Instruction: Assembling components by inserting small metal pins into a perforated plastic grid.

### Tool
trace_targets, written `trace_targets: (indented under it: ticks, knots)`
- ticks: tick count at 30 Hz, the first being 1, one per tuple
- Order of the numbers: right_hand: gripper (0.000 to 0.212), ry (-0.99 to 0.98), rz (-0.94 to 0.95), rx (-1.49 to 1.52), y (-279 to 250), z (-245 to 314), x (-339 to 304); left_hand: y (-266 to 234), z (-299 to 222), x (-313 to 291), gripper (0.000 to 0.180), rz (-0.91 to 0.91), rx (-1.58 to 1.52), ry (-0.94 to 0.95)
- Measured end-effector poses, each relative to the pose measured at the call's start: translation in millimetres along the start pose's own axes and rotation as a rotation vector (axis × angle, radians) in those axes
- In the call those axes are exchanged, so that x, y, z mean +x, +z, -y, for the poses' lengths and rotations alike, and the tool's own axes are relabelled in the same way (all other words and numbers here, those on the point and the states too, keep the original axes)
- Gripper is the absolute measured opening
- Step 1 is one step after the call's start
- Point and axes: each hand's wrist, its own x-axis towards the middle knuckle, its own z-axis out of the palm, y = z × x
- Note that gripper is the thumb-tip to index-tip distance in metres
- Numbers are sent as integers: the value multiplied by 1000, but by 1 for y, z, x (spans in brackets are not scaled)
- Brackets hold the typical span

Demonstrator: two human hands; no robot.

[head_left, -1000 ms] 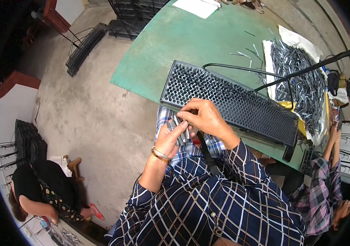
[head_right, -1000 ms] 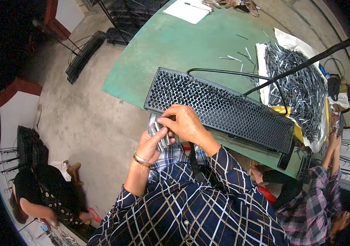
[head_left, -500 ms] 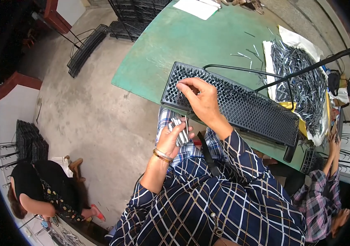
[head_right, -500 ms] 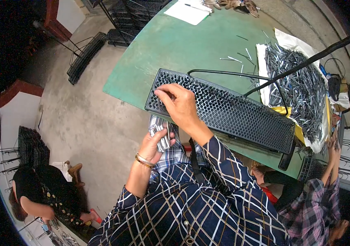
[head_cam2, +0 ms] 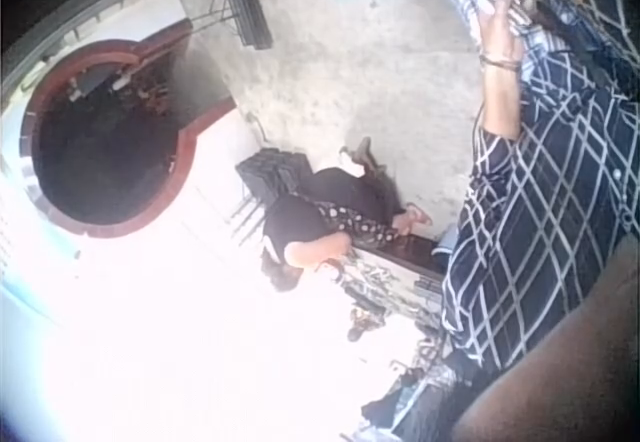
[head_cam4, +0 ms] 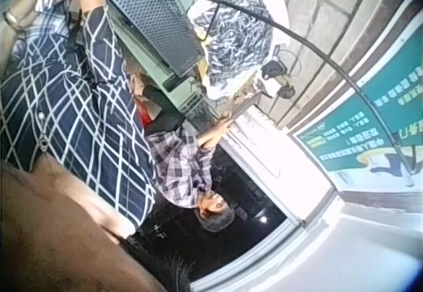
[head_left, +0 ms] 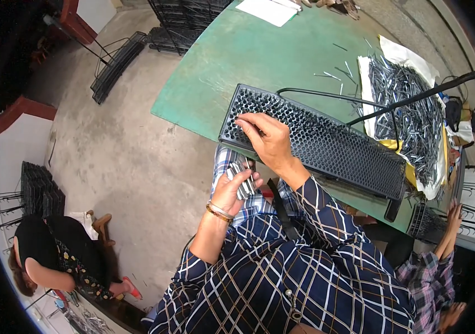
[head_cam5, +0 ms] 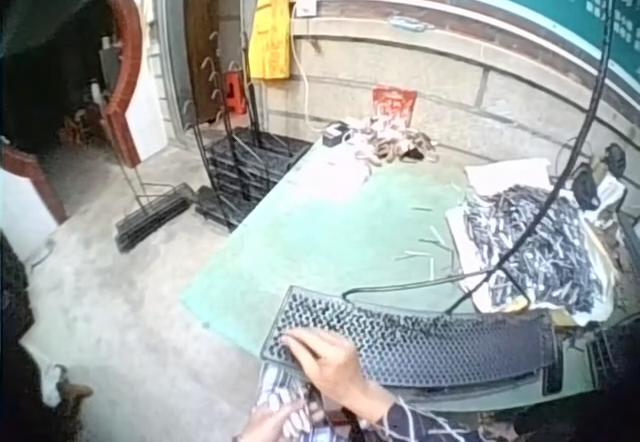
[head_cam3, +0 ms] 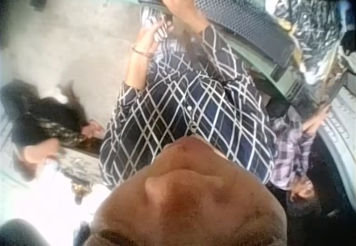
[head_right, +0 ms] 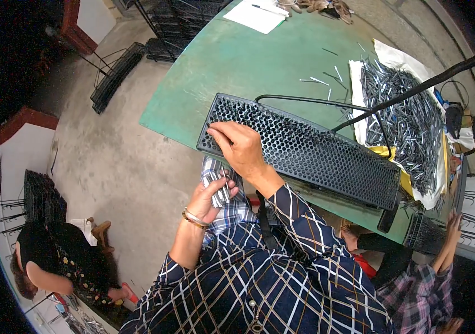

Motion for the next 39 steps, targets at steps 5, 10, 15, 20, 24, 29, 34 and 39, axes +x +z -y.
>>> trace_targets:
  ticks: [5, 10, 15, 20, 24, 29, 34, 39]
  knots:
    - [11, -78, 31, -46, 3, -6, -6, -2, 0, 1, 18, 12, -62, -59]
    - [13, -168, 138, -239, 2, -7, -9, 2, -1, -1, 19, 24, -100, -57]
    - [14, -155, 166, -311, 2, 1, -4, 0, 0, -1, 20, 8, -67, -32]
    - [16, 118, 267, -95, -26, 17, -8, 4, -4, -2, 20, 10, -56, 24]
    - [15, 377, 457, 76, -34, 24, -16, 13, -8, -4, 20, 72, -4, 74]
    - [15, 615, 268, 353, -35, 21, -9, 16, -4, -2, 19, 23, -12, 65]
    - [12, 252, 54, 197, -18, 10, 0, 9, 1, 0, 23, 7, -24, -49]
    - [11, 209, 47, 157, -7, 0, -3, 1, 3, 1, 24, 21, -61, -54]
